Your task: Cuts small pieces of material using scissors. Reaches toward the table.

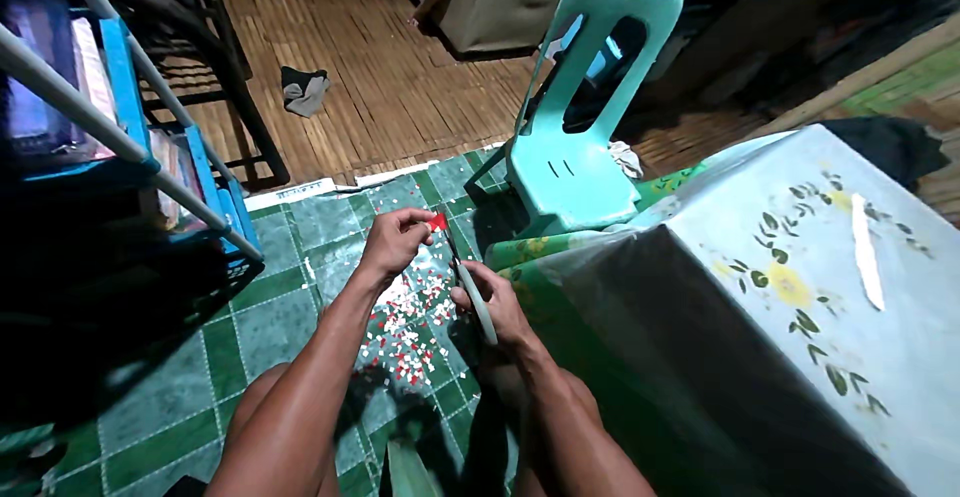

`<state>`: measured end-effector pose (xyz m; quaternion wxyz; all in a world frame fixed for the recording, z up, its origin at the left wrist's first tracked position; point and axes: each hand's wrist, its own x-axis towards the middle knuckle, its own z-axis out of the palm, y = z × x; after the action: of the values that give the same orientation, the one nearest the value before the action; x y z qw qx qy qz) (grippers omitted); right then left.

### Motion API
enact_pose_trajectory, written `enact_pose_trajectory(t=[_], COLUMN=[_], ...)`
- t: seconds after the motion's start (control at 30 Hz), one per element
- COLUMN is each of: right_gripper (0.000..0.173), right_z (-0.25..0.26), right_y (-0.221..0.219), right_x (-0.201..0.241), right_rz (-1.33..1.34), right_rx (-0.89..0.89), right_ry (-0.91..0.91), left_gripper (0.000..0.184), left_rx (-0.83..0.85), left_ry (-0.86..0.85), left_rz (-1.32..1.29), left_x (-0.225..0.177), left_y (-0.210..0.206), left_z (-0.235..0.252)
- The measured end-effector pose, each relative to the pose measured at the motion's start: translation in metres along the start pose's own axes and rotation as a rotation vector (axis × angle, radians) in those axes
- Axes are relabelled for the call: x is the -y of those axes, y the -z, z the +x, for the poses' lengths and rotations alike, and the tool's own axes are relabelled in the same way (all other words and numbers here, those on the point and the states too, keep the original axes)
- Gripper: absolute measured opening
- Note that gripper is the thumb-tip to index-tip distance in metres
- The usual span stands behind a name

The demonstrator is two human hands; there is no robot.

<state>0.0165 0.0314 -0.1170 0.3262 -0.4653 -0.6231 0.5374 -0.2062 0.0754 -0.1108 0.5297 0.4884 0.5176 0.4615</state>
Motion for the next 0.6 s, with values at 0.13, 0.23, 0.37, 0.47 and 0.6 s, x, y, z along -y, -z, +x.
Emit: enact_pose_trajectory(t=[0.13,0.23,0.37,0.47,0.6], right_gripper=[0.065,0.065,0.064,0.063,0.06], right_z=[0.0001,-0.0001,-0.0001,-0.0004,-0.0015], right_y=[-0.0016,-0.0032,-0.0036,-0.0052,-0.0073], right_x=[-0.0026,-0.0016,-0.0029,-0.0015,0.0014], right_rz=[-0.022,-0.023,0.004,0.012,0.07], right_rx=[-0.008,-0.019,-0.023,-0.032,-0.025], right_ry=[-0.017,-0.022,-0.034,-0.041,-0.072], left_gripper=[0.02,0.02,0.017,0.016,0.017], left_rx=[-0.001,-0.001,0.01,0.002,-0.005], left_ry=[-0.008,-0.021,-0.043,-0.02,-0.009], left_rz=[0.049,0.104,0.151,0.167,0.181], left_x=[0.0009,-0.0004,-0.0003,-0.0039,-0.0056], left_y=[0.0009,0.0012,0.0004,-0.001,-0.0011], left_z=[-0.0009,-0.0026,-0.0027,-0.0052,-0.0073])
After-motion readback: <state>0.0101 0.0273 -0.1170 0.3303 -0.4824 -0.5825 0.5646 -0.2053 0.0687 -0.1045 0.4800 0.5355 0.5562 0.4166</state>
